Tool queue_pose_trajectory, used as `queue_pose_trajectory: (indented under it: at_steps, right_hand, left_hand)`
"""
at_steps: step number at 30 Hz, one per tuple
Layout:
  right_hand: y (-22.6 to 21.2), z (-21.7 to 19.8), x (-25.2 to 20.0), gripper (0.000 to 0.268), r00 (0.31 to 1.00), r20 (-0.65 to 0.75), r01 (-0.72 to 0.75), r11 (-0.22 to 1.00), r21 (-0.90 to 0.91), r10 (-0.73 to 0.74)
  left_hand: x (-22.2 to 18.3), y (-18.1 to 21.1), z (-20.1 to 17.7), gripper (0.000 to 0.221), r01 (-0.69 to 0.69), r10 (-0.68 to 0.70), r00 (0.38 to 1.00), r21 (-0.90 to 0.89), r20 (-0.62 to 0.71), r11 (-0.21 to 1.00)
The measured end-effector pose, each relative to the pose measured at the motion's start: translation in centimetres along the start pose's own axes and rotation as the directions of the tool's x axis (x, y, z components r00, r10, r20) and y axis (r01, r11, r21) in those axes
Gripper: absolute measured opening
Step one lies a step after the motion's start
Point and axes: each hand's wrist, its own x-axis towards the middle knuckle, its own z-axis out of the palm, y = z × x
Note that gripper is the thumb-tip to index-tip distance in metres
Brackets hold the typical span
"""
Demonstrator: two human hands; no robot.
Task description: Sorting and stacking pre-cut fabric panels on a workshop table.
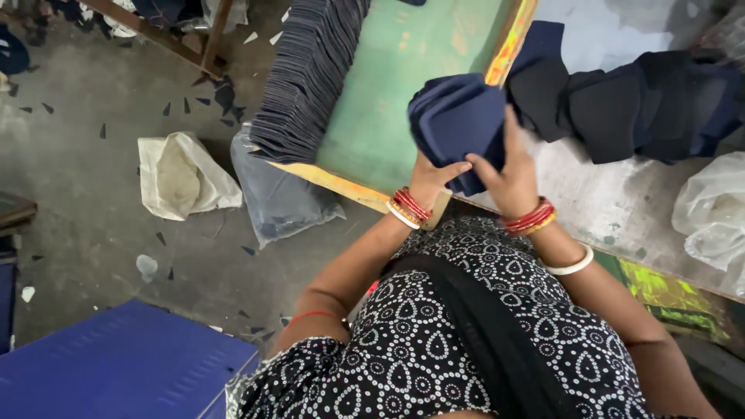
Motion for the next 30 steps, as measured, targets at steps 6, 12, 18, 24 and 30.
queue_pose_trajectory:
  at_steps: [6,12,18,24,30]
  right_hand:
    - [6.6,1.2,-0.1,0.051,0.99,0.137,-0.067,0.975,0.213,0.038]
    - [13.6,0.0,1.1,0.073,0.954,0.017,-0.291,0.937,-0.193,0.3]
    - [11.0,2.7,1.1,0.095,0.998,-0.059,-0.032,0.973,-0.228,0.019]
    - [8.7,-2.3,1.5,0.038,0.911,0.137,-0.343,0.526,0.779,0.39]
    - [0.3,-3.0,3.7,0.085,0.995,-0.017,-0.085,0.915,0.395,0.1]
  left_hand:
    - [-0.1,1.6,-1.0,0.079,0.041,-0.034,0.991,0.054,-0.13,0.998]
    - [2.1,3.3,-5.8,0.063,-0.014,-0.037,0.956,-0.171,-0.29,0.985]
    - [2.4,1.2,-5.6,0.063,-0.054,0.002,0.965,-0.191,-0.264,0.98]
    - [1.4,0.8,-3.2,0.071,0.041,-0.057,0.988,-0.111,-0.146,0.993]
    - [1.3,-6.0,-0.5,0.084,0.051,-0.051,0.999,0.028,0.008,0.998]
